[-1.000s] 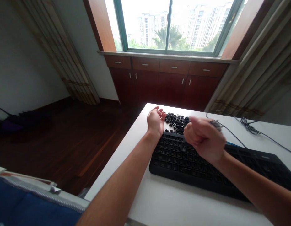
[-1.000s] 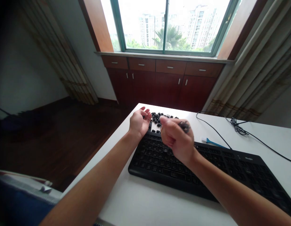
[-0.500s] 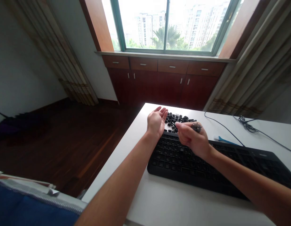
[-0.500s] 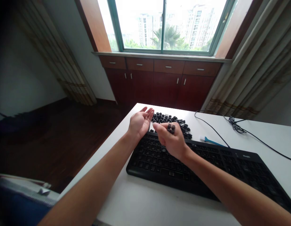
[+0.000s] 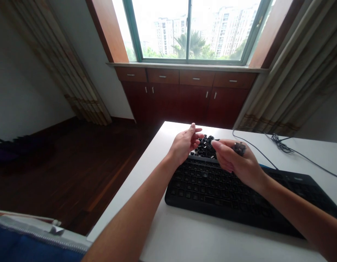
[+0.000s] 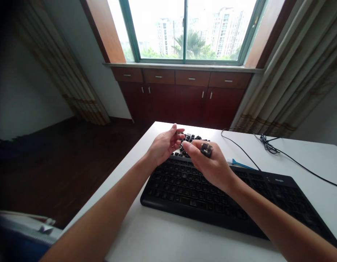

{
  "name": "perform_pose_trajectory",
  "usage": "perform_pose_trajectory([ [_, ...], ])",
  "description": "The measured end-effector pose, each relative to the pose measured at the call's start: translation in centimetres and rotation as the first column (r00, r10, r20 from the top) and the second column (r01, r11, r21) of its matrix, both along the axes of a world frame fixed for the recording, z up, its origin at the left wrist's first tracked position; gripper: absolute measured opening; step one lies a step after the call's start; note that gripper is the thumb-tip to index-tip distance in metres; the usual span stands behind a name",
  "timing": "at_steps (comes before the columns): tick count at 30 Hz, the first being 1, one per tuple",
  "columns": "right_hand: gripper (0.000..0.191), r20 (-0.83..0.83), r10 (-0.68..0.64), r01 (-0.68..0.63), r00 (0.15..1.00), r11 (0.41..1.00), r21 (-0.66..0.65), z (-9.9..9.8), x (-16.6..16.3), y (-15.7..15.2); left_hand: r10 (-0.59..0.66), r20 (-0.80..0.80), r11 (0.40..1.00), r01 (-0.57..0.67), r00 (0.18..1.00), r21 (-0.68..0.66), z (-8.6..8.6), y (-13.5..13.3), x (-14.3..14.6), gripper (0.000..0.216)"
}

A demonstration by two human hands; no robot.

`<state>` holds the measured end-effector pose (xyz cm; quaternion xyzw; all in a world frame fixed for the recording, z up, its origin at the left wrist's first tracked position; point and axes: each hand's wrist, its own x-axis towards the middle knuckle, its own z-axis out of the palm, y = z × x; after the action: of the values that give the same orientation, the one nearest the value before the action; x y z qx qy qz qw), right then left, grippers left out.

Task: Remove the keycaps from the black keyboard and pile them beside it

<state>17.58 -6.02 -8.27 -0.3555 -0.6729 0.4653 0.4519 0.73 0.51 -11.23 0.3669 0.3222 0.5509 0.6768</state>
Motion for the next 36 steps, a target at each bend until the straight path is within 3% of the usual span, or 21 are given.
perform_pose_trajectory([
  [2, 0.035, 0.151, -0.195, 0.170, 0.969, 0.971, 0.166, -0.4, 2.1, -0.3, -0.139, -0.190, 0.984, 0.157, 0.972, 0.085, 0.1, -0.4, 0.0, 0.042],
  [4, 0.019, 0.251, -0.328, 0.254, 0.911, 0.924, 0.285, -1.4, 3.8, -0.6, -0.209, -0.385, 0.950, 0.280, 0.899, 0.138, 0.3, -1.0, 0.1, 0.043],
  [7, 0.030, 0.359, -0.371, 0.226, 0.856, 0.895, 0.385, -3.0, 5.3, -1.1, -0.271, -0.550, 0.896, 0.416, 0.790, 0.156, 0.8, -2.0, 0.5, 0.040],
  [11, 0.029, 0.392, -0.356, 0.148, 0.848, 0.870, 0.470, -3.7, 5.8, -1.6, -0.394, -0.577, 0.826, 0.551, 0.715, 0.119, 1.5, -2.9, 1.1, 0.042],
  [17, 0.026, 0.309, -0.382, 0.208, 0.871, 0.856, 0.472, -3.7, 5.6, -1.9, -0.313, -0.681, 0.823, 0.547, 0.662, 0.154, 1.8, -3.5, 1.9, 0.056],
  [21, 0.019, 0.287, -0.362, 0.195, 0.887, 0.857, 0.478, -3.6, 5.6, -1.9, -0.357, -0.687, 0.797, 0.590, 0.633, 0.130, 1.6, -3.6, 2.1, 0.053],
  [27, 0.020, 0.290, -0.340, 0.179, 0.894, 0.867, 0.465, -3.4, 5.9, -1.9, -0.454, -0.470, 0.848, 0.528, 0.757, 0.032, 0.8, -3.2, 2.0, 0.049],
  [36, 0.021, 0.286, -0.364, 0.176, 0.887, 0.837, 0.519, -3.5, 5.8, -1.7, -0.418, -0.542, 0.827, 0.552, 0.729, 0.104, 0.9, -2.8, 1.5, 0.032],
])
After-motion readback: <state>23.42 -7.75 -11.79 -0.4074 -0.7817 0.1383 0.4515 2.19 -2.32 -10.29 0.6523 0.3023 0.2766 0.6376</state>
